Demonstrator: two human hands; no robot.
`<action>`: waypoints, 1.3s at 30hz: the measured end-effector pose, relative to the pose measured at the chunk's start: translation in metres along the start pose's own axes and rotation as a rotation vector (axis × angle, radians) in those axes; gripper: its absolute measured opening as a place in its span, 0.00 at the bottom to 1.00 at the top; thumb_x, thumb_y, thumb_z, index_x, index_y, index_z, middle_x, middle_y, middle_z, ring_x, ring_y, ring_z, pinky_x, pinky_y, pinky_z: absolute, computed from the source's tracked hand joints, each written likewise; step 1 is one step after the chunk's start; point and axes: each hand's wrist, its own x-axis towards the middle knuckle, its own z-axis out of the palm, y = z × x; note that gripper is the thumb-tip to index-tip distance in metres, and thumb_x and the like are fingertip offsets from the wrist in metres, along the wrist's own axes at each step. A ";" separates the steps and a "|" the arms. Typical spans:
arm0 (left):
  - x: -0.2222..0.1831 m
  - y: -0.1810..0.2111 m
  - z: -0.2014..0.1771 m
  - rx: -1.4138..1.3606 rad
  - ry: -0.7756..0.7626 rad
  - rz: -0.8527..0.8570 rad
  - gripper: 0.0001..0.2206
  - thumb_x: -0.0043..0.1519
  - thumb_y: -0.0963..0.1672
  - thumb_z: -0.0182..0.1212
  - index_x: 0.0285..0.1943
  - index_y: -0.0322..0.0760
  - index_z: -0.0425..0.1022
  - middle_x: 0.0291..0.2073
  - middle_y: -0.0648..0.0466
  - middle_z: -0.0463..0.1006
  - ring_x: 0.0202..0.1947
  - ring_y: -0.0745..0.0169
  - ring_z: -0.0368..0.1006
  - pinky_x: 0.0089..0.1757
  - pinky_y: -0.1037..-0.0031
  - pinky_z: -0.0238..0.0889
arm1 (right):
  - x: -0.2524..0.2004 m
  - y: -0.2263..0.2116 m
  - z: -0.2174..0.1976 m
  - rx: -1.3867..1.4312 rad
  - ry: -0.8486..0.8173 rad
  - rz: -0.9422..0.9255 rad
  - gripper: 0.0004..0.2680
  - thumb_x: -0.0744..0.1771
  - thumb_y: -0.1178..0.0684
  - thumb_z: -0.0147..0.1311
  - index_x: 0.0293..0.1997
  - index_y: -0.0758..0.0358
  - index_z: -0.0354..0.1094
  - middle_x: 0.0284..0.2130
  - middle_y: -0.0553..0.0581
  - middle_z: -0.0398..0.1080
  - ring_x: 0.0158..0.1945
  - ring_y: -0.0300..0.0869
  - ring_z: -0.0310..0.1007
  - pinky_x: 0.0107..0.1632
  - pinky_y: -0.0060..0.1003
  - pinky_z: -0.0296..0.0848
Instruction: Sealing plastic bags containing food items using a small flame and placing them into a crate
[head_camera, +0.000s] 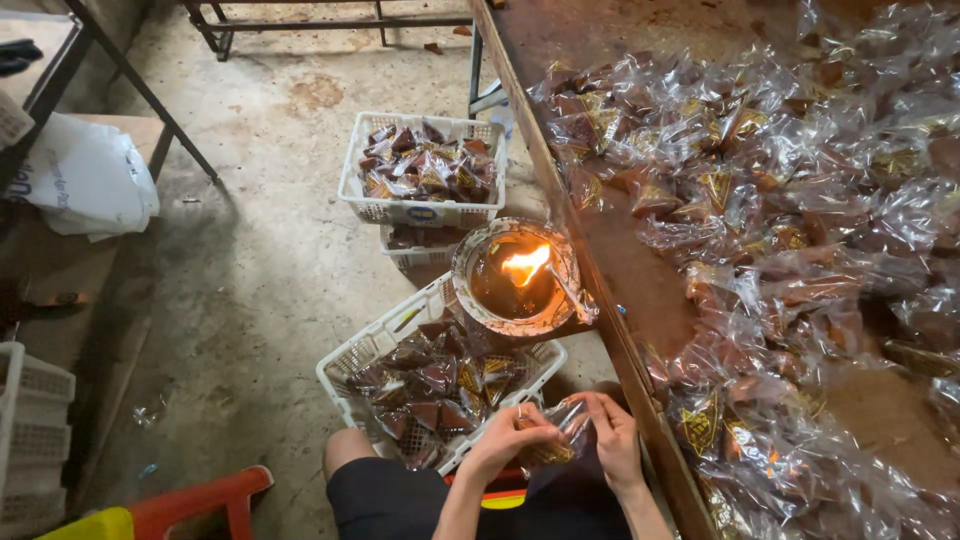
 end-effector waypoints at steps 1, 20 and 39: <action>-0.002 -0.006 -0.005 -0.002 0.003 -0.004 0.08 0.57 0.43 0.74 0.34 0.36 0.77 0.35 0.45 0.86 0.38 0.59 0.84 0.43 0.74 0.76 | -0.001 -0.003 0.002 0.000 -0.001 0.005 0.11 0.70 0.51 0.50 0.39 0.68 0.77 0.18 0.61 0.76 0.20 0.41 0.74 0.28 0.31 0.73; -0.012 0.016 -0.002 -0.044 0.136 0.057 0.13 0.56 0.41 0.73 0.48 0.27 0.85 0.35 0.43 0.86 0.33 0.57 0.83 0.35 0.68 0.82 | 0.019 -0.048 0.006 -0.041 -0.269 0.052 0.15 0.61 0.54 0.64 0.50 0.64 0.73 0.42 0.60 0.76 0.49 0.45 0.75 0.55 0.38 0.72; -0.032 0.030 -0.024 0.099 0.074 -0.159 0.09 0.60 0.41 0.71 0.43 0.26 0.86 0.34 0.41 0.86 0.24 0.54 0.81 0.27 0.72 0.80 | 0.027 -0.073 0.000 -0.350 -0.728 0.082 0.13 0.65 0.62 0.60 0.54 0.61 0.79 0.49 0.57 0.83 0.50 0.38 0.83 0.56 0.30 0.78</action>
